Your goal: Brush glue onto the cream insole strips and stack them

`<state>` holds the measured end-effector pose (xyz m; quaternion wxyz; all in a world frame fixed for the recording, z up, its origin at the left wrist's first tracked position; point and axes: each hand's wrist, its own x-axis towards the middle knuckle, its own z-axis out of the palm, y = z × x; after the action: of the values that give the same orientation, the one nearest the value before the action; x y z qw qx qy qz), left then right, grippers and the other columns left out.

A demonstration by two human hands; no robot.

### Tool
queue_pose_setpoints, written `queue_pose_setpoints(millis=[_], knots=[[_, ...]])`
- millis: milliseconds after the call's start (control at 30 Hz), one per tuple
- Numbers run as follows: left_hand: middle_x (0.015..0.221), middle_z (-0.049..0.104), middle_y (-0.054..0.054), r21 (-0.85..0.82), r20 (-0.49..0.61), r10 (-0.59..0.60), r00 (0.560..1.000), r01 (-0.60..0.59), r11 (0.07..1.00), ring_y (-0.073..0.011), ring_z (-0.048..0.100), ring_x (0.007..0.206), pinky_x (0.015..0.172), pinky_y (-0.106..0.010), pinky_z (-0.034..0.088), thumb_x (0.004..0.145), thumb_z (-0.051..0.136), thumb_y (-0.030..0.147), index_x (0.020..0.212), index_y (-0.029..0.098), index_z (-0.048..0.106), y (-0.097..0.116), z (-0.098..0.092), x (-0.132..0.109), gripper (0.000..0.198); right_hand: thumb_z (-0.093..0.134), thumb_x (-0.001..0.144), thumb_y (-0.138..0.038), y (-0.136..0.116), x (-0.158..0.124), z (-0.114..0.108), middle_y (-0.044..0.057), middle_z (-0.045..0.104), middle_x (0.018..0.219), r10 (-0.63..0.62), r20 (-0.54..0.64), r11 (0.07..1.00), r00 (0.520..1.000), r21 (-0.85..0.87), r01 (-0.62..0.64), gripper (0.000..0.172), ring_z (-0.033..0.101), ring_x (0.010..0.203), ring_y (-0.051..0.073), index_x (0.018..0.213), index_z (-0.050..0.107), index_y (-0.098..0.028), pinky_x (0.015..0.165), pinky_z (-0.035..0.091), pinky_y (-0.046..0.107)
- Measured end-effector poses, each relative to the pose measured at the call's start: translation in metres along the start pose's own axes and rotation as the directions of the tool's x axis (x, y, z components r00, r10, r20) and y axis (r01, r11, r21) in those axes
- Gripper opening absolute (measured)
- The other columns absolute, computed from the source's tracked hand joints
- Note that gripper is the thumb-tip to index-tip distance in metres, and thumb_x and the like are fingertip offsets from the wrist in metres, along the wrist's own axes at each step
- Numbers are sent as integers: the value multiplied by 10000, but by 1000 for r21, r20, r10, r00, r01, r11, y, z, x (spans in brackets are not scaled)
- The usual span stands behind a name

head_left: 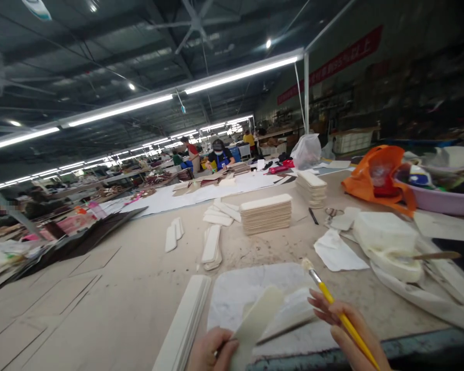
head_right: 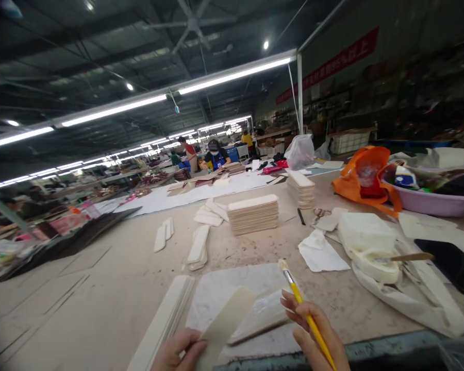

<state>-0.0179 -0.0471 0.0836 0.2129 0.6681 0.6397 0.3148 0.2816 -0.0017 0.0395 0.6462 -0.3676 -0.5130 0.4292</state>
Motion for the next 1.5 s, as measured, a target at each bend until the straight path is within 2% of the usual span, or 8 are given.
queue_pose_setpoints(millis=[100, 200, 300, 433, 567, 767, 1033, 1500], knots=[[711, 715, -20, -22, 186, 4, 983, 0, 1000, -156, 630, 680, 649, -231, 447, 834, 537, 320, 749, 230, 728, 33, 36, -6, 227, 646, 821, -428, -8, -6, 8, 108, 636, 1190, 32, -12, 997, 999, -68, -33, 298, 652, 993, 250, 955, 450, -249, 816, 557, 378], [735, 716, -25, -69, 277, -71, 958, 93, 993, -178, 624, 717, 671, -258, 438, 826, 553, 325, 742, 224, 724, 50, 55, -8, 216, 704, 770, -426, -9, -6, 6, 23, 659, 802, 66, -111, 948, 992, -302, -97, 352, 586, 604, 149, 859, 420, -237, 536, 491, 259], [803, 727, -34, -206, 385, -117, 915, 209, 956, -199, 629, 756, 682, -275, 452, 801, 582, 347, 873, 212, 730, 50, 60, -6, 213, 690, 772, -463, -5, -1, -4, -44, 535, 615, 12, -161, 873, 987, -479, -89, 356, 465, 495, 113, 808, 423, -231, 476, 416, 238], [927, 721, -60, -410, 508, -113, 854, 355, 840, -202, 629, 827, 731, -285, 478, 746, 643, 360, 1006, 157, 689, 34, 54, -2, 333, 667, 760, -545, 4, 11, -18, -22, 572, 677, -64, -252, 766, 966, -632, -114, 393, 481, 506, 117, 840, 464, -218, 508, 433, 249], [818, 676, -38, -473, 435, -278, 856, 481, 739, -146, 591, 687, 621, -256, 472, 698, 679, 415, 1006, 127, 656, 18, 47, 14, 422, 635, 779, -554, 13, 27, -25, -34, 550, 664, -93, -277, 687, 956, -713, -140, 381, 468, 497, 114, 871, 483, -217, 504, 401, 242], [632, 577, 37, -380, 171, -384, 907, 420, 824, -126, 551, 576, 529, -239, 425, 634, 694, 447, 964, 152, 589, 5, 55, 53, 455, 578, 813, -537, 33, 48, -26, -33, 528, 629, -123, -219, 598, 968, -795, -104, 336, 494, 511, 136, 875, 493, -218, 538, 390, 254], [595, 605, 47, -270, 133, -402, 906, 423, 865, -137, 572, 548, 550, -249, 406, 637, 699, 410, 942, 188, 579, -13, 66, 61, 396, 538, 845, -522, 51, 50, -22, -15, 569, 651, -56, -172, 559, 984, -822, -112, 299, 517, 541, 152, 845, 508, -224, 560, 378, 266], [610, 613, 49, -213, 125, -386, 914, 405, 889, -123, 553, 540, 557, -242, 407, 667, 678, 361, 1015, 181, 576, -16, 68, 55, 405, 535, 851, -534, 63, 48, -23, 19, 598, 729, -68, -111, 450, 992, -890, -68, 324, 547, 637, 186, 892, 539, -213, 596, 379, 283]])
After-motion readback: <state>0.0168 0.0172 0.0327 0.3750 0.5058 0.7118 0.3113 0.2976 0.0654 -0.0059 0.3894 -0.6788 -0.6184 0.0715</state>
